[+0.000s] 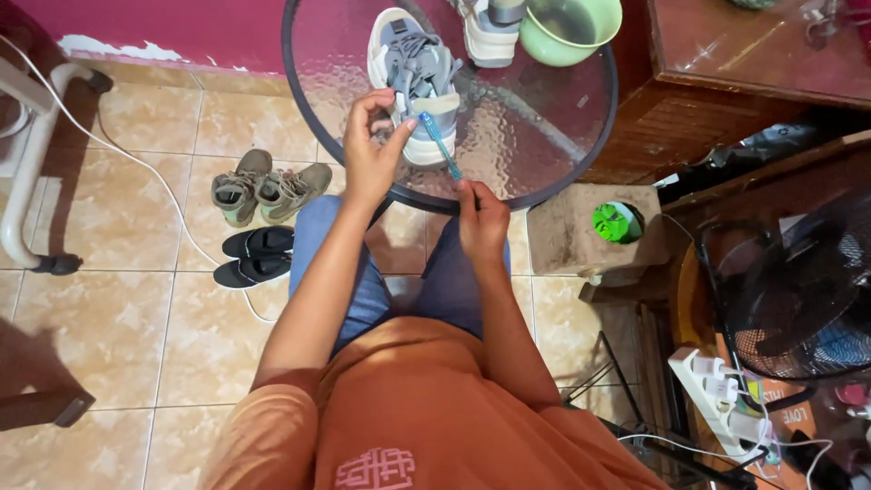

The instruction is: Cleaning the sole of a sneaker using a toothbrush and cleaning solution.

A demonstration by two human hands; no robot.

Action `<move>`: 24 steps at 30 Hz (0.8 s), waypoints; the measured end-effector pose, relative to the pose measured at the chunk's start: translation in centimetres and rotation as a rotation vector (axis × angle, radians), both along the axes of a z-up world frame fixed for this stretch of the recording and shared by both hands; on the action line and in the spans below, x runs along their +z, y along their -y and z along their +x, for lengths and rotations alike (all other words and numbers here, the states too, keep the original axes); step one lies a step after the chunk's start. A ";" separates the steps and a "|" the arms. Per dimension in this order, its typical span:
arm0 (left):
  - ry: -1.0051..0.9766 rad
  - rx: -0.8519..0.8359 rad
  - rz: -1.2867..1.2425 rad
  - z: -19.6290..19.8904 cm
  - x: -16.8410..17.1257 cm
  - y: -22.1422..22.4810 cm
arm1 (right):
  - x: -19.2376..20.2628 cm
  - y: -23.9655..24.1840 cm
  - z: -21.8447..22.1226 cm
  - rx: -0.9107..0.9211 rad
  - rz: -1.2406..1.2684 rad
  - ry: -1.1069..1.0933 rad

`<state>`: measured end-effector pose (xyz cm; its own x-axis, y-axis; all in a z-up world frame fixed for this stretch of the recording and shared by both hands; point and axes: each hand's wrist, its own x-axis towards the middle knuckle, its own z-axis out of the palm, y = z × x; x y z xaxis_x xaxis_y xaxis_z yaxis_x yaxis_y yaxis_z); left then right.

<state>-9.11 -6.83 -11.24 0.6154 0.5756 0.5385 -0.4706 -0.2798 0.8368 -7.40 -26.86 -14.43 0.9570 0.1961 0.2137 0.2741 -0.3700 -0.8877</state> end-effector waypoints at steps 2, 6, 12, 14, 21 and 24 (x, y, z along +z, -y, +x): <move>-0.014 0.104 -0.015 0.4 -1.1 0.4 | -0.1 -1.2 -0.9 -0.008 -0.050 0.148; 0.013 0.243 -0.060 2.4 -4.4 0.5 | -1.2 -0.5 1.1 -0.058 -0.085 0.276; 0.013 0.189 -0.231 2.3 -4.7 1.3 | -1.2 -1.0 0.2 -0.175 -0.039 0.301; 0.007 0.191 -0.237 1.7 -4.1 1.1 | -1.6 0.7 2.2 -0.192 -0.021 0.296; -0.024 0.196 -0.292 1.9 -3.7 1.4 | -0.7 0.4 1.6 -0.086 -0.117 0.284; -0.058 0.285 -0.245 1.0 -3.4 1.7 | -3.0 2.8 5.2 -0.094 -0.063 0.273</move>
<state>-8.15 -8.55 -14.62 0.4378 0.8353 0.3325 -0.3524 -0.1809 0.9182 -2.22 -29.66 -17.41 0.8804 0.1307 0.4558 0.4615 -0.4569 -0.7604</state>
